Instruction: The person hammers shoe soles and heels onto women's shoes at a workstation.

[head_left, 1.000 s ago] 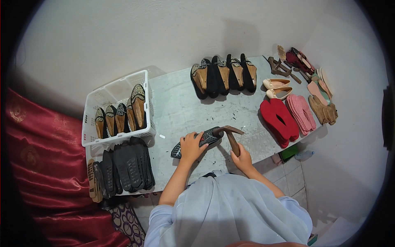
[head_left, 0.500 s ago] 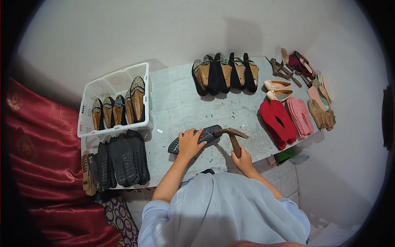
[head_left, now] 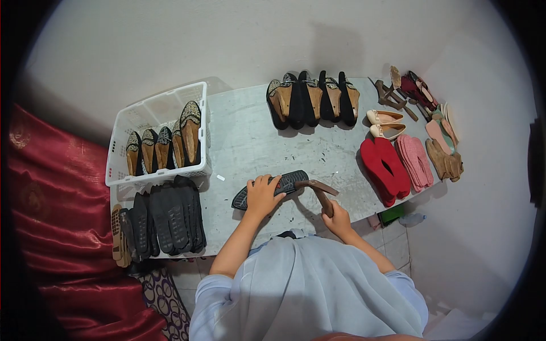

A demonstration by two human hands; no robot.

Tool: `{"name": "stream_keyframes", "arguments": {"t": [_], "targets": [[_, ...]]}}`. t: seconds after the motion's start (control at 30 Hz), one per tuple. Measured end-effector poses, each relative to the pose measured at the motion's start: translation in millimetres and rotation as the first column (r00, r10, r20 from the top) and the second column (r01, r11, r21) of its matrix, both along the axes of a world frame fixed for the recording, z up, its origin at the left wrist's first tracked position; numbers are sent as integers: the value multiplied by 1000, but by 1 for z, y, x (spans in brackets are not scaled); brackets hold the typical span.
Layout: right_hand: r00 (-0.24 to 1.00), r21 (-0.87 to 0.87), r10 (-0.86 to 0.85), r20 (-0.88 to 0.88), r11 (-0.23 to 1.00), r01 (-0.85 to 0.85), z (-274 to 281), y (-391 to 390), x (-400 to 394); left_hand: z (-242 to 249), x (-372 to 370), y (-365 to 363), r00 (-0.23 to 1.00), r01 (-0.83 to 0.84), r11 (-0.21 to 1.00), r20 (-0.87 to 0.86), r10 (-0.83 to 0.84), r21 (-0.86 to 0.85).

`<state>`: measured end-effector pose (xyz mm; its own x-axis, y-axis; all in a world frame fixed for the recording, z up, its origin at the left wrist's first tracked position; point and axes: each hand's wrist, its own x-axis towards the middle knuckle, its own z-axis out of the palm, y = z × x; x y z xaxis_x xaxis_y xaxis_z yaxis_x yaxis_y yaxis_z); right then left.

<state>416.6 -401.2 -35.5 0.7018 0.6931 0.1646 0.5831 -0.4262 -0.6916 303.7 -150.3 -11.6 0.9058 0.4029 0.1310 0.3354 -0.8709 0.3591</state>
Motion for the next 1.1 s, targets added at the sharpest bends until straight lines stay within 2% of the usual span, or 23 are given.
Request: {"name": "stream_keyframes", "arguments": {"t": [0.13,0.23,0.33,0.43,0.53,0.63,0.73,0.83,0.93,1.1], "targets": [[999,90,-45,9,995,44,9,11,-11,1,2,1,1000,-8,1000,-11,8,-25],[997,58,-71,34,996,69,-3,14,-17,1,0,-1,1000,-19,1000,17,19,0],[998,-10,-23,-62,1000,23,-6,13,-15,-1,0,-1,999,-18,1000,33,18,2],[999,46,-10,-34,999,11,-2,15,-14,-7,2,0,997,-70,997,38,72,-43],[998,29,-14,68,999,12,-7,18,-18,-3,4,3,995,-95,989,-8,95,-109],[1000,-75,2,-17,997,-3,-2,26,-15,2,5,8,996,-77,989,-49,71,-123],[998,-29,-24,-56,999,22,0,32,-11,-2,2,14,999,-34,996,36,37,-83],[1000,-44,-5,-29,999,4,-1,30,-11,16,-12,13,996,-91,984,34,87,152],[998,-56,-7,-56,998,4,8,29,-13,14,-22,23,994,-55,998,-100,52,-30],[997,39,2,-82,999,2,17,36,-15,5,-21,23,998,-58,998,-38,57,-26]]}}
